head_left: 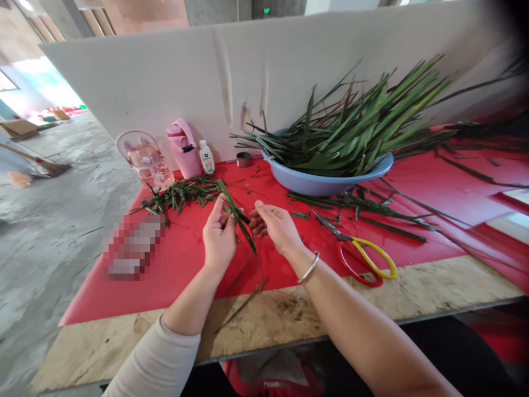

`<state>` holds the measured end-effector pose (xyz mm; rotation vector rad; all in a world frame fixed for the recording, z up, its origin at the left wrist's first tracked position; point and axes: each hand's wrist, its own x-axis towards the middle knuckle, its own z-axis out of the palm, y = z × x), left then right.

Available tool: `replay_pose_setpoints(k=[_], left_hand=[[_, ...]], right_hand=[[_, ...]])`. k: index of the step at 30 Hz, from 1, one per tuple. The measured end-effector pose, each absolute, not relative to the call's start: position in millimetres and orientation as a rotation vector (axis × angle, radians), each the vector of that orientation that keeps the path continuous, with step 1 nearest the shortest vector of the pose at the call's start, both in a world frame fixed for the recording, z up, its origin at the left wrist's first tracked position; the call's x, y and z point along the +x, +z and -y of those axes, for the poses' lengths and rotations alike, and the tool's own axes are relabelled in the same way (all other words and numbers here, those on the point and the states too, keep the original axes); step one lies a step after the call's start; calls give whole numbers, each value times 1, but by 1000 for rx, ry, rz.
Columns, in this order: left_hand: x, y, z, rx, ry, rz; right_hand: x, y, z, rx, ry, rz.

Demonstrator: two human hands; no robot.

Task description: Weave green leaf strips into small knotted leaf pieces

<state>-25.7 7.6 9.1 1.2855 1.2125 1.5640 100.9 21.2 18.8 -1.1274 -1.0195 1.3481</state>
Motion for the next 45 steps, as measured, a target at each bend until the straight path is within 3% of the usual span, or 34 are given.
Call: replay_pose_setpoints(k=[3, 8, 11, 18, 24, 32, 45], left_hand=[[-31, 12, -12, 1095, 1596, -1081], [-36, 15, -14, 960, 1553, -953], [-36, 16, -13, 976, 1543, -974], [-29, 18, -5, 1152, 1503, -1120], [-23, 6, 0, 1366, 1473, -1108], [-25, -2, 0, 1657, 1419, -1400], [-26, 1, 1, 1850, 1398, -1472]], right_hand=[[110, 18, -27, -1177, 1348, 1017], [118, 17, -27, -1155, 1910, 1161], [126, 19, -29, -1213, 1683, 1274], [129, 22, -31, -1190, 744, 1533], [106, 30, -9, -1011, 775, 1502], [99, 24, -7, -1129, 869, 1541], [96, 18, -11, -1068, 982, 1462]])
